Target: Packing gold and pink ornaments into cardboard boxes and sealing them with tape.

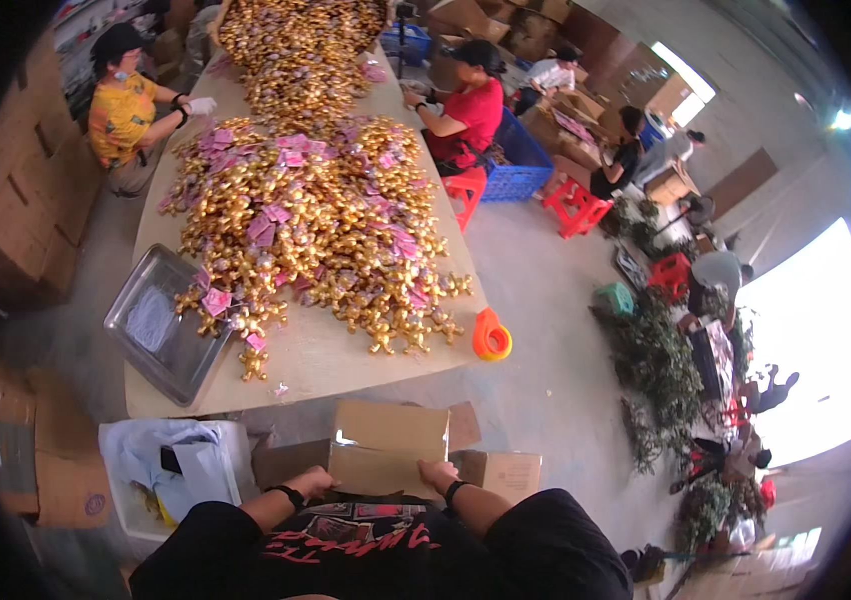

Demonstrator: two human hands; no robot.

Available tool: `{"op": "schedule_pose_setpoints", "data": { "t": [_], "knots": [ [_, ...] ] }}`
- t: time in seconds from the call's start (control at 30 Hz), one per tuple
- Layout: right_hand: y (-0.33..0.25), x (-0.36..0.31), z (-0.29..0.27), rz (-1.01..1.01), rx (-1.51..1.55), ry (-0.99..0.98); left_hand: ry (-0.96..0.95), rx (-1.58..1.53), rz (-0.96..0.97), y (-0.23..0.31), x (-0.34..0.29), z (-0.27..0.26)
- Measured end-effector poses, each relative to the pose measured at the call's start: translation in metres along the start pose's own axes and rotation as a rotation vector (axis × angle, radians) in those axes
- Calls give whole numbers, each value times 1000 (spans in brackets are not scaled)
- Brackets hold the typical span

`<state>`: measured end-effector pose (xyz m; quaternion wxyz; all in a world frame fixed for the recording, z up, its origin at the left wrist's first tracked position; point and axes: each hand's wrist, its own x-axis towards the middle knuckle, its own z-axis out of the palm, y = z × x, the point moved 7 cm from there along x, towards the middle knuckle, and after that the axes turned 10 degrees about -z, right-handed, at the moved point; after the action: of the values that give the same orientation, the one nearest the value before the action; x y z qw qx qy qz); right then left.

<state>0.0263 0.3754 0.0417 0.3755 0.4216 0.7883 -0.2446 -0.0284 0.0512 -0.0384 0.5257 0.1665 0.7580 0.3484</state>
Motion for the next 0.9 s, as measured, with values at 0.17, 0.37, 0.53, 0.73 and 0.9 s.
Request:
{"op": "schedule_pose_setpoints", "data": {
  "t": [0.17,0.37,0.53,0.73,0.9],
  "knots": [
    [-6,-30,29,29,152,-53,20,-314,-608,-40,-7,-34],
    [23,-15,60,-212,638,-75,-290,-768,-587,21,21,-49],
    [19,-34,75,-151,765,-68,107,-553,-449,62,-12,-70],
    [99,25,129,-278,464,220,-135,-275,-353,150,-42,-23],
    [143,-145,24,-83,739,445,-424,-157,-195,110,17,-4]
  ]
}}
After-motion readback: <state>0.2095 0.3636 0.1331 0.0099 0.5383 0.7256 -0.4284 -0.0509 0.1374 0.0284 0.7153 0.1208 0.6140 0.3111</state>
